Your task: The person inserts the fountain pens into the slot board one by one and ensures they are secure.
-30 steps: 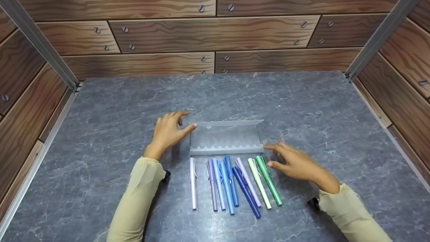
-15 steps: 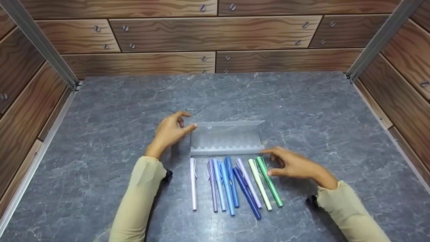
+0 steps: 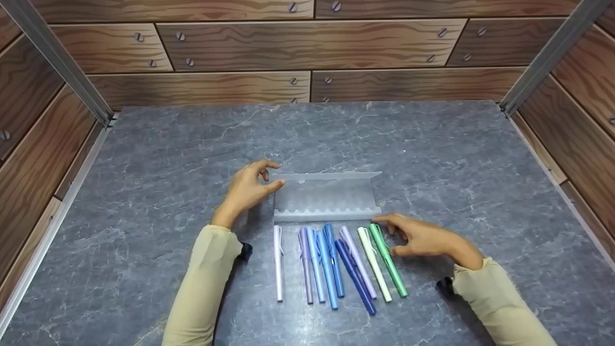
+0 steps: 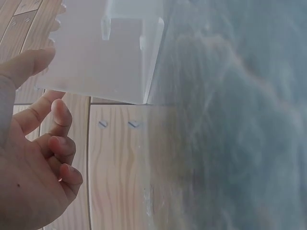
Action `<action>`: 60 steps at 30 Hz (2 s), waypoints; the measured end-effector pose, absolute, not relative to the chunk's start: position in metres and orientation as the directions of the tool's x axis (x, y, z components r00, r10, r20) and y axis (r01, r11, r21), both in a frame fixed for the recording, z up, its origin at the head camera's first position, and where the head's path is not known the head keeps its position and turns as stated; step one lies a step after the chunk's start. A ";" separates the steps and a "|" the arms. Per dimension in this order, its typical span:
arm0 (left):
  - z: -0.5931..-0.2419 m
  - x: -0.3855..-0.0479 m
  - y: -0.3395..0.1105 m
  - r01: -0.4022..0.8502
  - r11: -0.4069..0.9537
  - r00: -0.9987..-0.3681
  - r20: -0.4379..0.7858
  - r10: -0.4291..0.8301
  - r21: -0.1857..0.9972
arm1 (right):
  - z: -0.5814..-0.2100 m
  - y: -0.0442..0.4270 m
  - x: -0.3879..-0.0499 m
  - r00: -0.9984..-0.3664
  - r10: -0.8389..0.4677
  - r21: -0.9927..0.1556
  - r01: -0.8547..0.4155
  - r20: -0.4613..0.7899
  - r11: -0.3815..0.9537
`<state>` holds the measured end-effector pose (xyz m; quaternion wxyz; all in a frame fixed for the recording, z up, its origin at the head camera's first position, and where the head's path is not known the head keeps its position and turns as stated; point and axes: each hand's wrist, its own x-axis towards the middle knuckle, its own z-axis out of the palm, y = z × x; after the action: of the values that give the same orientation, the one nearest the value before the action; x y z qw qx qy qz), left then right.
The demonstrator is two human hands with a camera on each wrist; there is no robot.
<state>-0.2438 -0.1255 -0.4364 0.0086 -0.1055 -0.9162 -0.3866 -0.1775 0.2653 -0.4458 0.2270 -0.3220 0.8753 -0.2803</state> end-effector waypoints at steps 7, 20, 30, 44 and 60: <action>-0.437 -0.243 -0.125 0.203 0.655 -0.977 0.104 0.187 0.728 | -0.442 0.260 -0.177 -0.698 -0.665 -0.563 -0.446 -0.268 0.695; -0.435 -0.243 -0.125 0.221 0.621 -0.972 0.116 0.205 0.752 | -0.437 0.254 -0.175 -0.715 -0.615 -0.487 -0.428 -0.332 0.761; -0.436 -0.243 -0.126 0.255 0.619 -0.965 0.157 0.209 0.743 | -0.438 0.252 -0.173 -0.724 -0.638 -0.476 -0.478 -0.262 0.739; -0.436 -0.244 -0.125 0.265 0.609 -0.963 0.170 0.211 0.748 | -0.436 0.250 -0.167 -0.744 -0.644 -0.682 -0.379 -0.177 0.626; -0.437 -0.244 -0.128 0.276 0.592 -0.959 0.176 0.223 0.757 | -0.419 0.253 -0.175 -0.822 -0.568 -0.812 -0.351 0.029 0.467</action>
<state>-0.2443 -0.1280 -0.4372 0.0312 -0.1398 -0.8916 -0.4295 -0.1753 0.2529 -0.4190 0.1237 -0.2712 0.8474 -0.4394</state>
